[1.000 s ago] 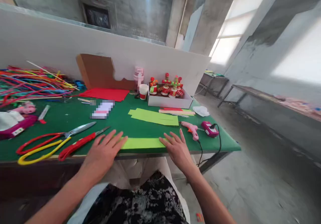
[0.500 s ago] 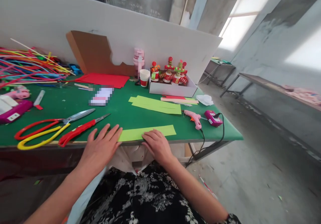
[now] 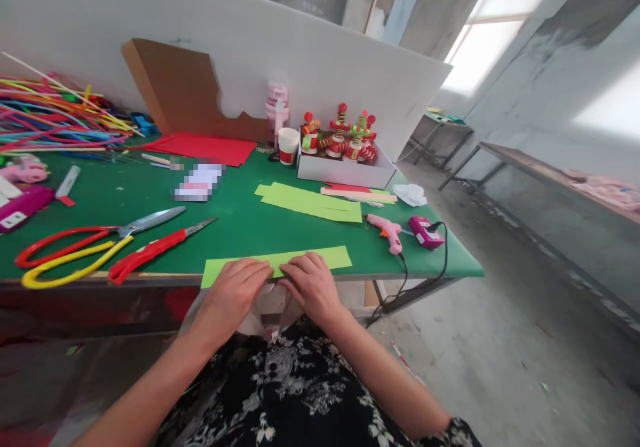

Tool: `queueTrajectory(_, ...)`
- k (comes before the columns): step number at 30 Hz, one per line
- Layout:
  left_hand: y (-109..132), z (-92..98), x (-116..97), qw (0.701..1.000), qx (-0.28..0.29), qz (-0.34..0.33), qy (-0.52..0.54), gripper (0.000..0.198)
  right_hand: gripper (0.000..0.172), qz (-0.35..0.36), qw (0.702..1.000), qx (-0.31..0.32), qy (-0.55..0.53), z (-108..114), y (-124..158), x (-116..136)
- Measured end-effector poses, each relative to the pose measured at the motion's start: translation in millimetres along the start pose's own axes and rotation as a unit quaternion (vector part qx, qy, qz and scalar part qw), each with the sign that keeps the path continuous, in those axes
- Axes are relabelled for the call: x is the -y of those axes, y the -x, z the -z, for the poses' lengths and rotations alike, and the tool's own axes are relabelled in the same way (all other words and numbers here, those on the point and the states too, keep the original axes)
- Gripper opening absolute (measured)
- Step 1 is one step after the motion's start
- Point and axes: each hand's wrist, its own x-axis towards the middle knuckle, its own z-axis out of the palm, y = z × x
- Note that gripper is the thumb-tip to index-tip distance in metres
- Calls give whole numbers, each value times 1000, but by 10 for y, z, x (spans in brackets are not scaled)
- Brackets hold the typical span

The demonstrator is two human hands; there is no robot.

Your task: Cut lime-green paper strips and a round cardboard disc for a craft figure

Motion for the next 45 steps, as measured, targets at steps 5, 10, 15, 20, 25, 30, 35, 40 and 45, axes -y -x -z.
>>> queueTrajectory(5,-88,58,16,1000,-1,11,17,25,21,-8,1000,0,-1,56,-46,-117)
queueTrajectory(10,-123,79,21,999,15,29,-41,28,17,0,1000,7,9,168,-74,-300)
queueTrajectory(15,-127,136,127,995,59,73,-32,33,13,-44,998,16,-31,353,-23,-554)
queueTrajectory(20,-236,196,233,985,126,119,-2,39,9,-134,984,27,-113,498,1,-828)
queueTrajectory(25,-377,233,263,975,162,119,-90,36,10,-214,959,8,-184,517,-23,-959)
queueTrajectory(30,-508,282,226,957,216,112,-157,29,13,-231,961,11,-153,496,-70,-954)
queueTrajectory(35,-521,289,160,965,206,75,-145,21,8,-204,969,3,-138,499,-52,-942)
queueTrajectory(40,-305,259,148,986,140,-3,-90,32,10,-111,981,5,-161,522,110,-957)
queueTrajectory(45,-49,356,283,991,118,52,-39,30,8,-103,983,-6,-153,530,216,-957)
